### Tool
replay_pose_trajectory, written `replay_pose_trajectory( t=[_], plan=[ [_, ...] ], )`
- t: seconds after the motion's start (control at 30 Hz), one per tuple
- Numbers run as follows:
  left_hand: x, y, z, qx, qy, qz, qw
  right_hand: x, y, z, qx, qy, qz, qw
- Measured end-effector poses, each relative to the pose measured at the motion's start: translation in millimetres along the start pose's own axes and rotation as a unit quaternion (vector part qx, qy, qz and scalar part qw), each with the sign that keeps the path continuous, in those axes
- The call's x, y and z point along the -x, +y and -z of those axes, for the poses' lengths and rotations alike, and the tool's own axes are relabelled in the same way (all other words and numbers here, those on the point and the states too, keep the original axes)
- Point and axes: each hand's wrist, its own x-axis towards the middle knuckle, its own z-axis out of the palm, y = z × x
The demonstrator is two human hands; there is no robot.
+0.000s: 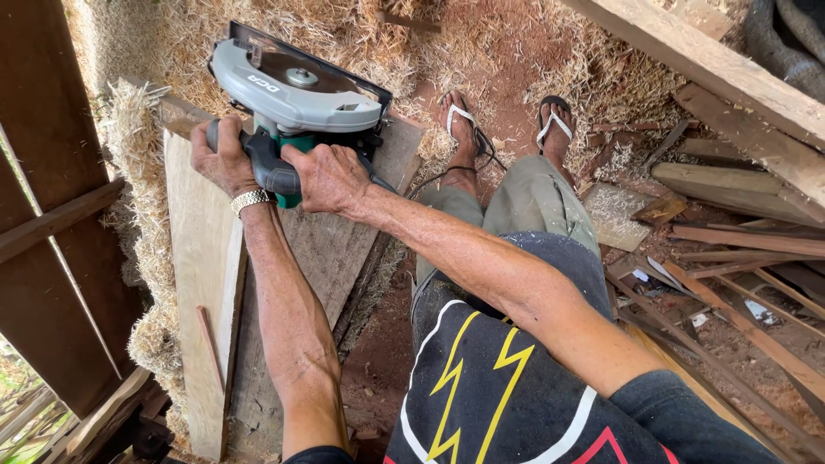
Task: Cutting a wooden board with a circular saw in a woodworking area.
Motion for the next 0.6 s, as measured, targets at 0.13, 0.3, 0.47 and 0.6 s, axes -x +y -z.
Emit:
replay_pose_trajectory(
  t=[0.13,0.3,0.47,0.6],
  plan=[
    [1.9,-2.3,-4.5,0.019,0.007,-0.009,1.000,-0.2,-0.3,1.9,0.027,0.011,0.008,1.000],
    [23.8,12.7,-2.0,-0.020,-0.029,-0.039,0.999,12.2,15.0,11.5,0.058,-0.009,-0.002,0.998],
    [120.1,102.6,-18.3,-0.020,-0.105,-0.085,0.991,100.6,45.0,91.8,0.099,-0.010,0.099,0.990],
    [197.2,157.2,-52.3,0.117,-0.165,-0.038,0.979,191.8,31.7,146.3,0.135,0.064,0.009,0.989]
  ],
)
